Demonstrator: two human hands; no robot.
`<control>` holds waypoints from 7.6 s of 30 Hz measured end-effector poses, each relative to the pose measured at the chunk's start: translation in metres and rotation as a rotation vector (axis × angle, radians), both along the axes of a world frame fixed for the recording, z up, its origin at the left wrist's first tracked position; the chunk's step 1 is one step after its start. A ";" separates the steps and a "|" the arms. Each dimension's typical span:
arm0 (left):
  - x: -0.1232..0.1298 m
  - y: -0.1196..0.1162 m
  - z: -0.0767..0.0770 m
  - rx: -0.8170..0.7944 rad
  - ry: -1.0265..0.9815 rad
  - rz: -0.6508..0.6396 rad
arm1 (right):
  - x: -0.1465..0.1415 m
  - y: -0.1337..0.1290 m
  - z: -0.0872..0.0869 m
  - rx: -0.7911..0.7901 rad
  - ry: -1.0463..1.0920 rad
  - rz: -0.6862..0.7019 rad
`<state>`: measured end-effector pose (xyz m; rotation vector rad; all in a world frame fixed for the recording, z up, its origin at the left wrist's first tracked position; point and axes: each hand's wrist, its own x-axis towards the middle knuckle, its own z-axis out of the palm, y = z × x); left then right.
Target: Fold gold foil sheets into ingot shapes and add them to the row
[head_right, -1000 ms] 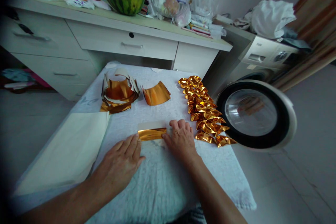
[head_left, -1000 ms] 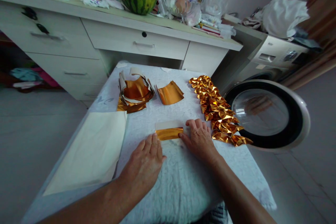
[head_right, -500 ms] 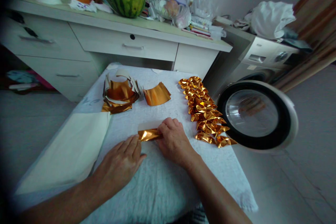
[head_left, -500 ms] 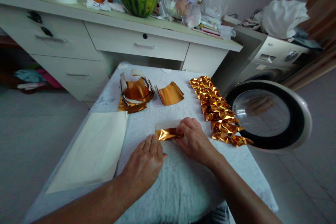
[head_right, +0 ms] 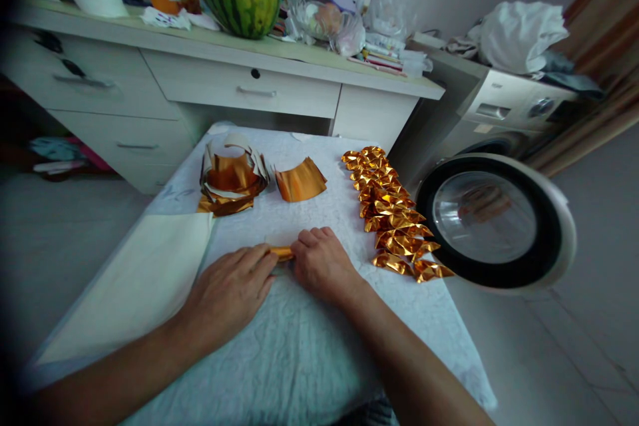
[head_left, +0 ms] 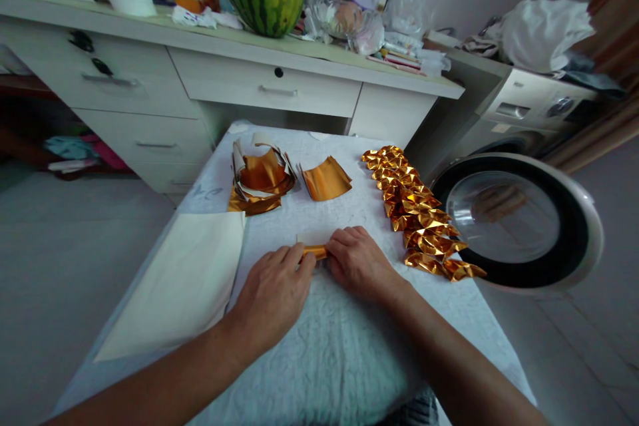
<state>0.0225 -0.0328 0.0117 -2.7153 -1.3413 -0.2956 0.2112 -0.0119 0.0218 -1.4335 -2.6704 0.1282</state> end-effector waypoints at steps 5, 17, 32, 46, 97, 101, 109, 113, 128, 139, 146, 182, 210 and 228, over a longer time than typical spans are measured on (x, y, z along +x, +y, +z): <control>0.004 0.010 0.008 -0.053 0.068 -0.005 | 0.004 -0.002 -0.012 0.018 0.222 -0.005; -0.008 0.028 -0.015 0.088 -0.406 -0.056 | 0.012 -0.004 -0.014 0.091 0.503 -0.029; -0.009 0.025 -0.011 -0.017 -0.280 -0.111 | 0.004 -0.006 -0.021 -0.028 0.373 0.054; 0.003 0.025 -0.014 -0.282 -0.416 -0.047 | 0.009 -0.004 -0.017 -0.149 0.544 -0.111; 0.013 0.019 -0.014 -0.259 -0.295 0.159 | -0.010 -0.004 -0.018 -0.173 0.323 -0.439; 0.012 0.018 -0.015 -0.260 -0.296 0.168 | -0.011 -0.004 -0.016 -0.170 0.312 -0.442; 0.008 0.021 -0.020 -0.311 -0.444 0.114 | -0.012 -0.007 -0.018 -0.124 0.272 -0.429; 0.006 0.024 -0.021 -0.343 -0.470 0.083 | -0.012 -0.009 -0.020 -0.084 0.246 -0.427; 0.006 0.025 -0.019 -0.365 -0.468 0.092 | -0.015 -0.009 -0.028 -0.004 0.214 -0.420; 0.005 0.026 -0.019 -0.376 -0.449 0.075 | -0.005 -0.008 -0.026 -0.048 0.183 -0.409; 0.004 0.027 -0.020 -0.383 -0.465 0.077 | 0.002 -0.008 -0.027 -0.073 0.196 -0.407; 0.003 0.028 -0.022 -0.249 -0.601 0.189 | 0.003 -0.005 -0.023 -0.068 0.354 -0.353; -0.001 0.032 -0.011 -0.828 -1.289 0.228 | -0.002 0.002 -0.020 -0.845 1.514 -0.326; -0.002 0.023 -0.008 -0.732 -1.157 0.133 | -0.001 0.004 -0.022 -0.682 1.488 -0.418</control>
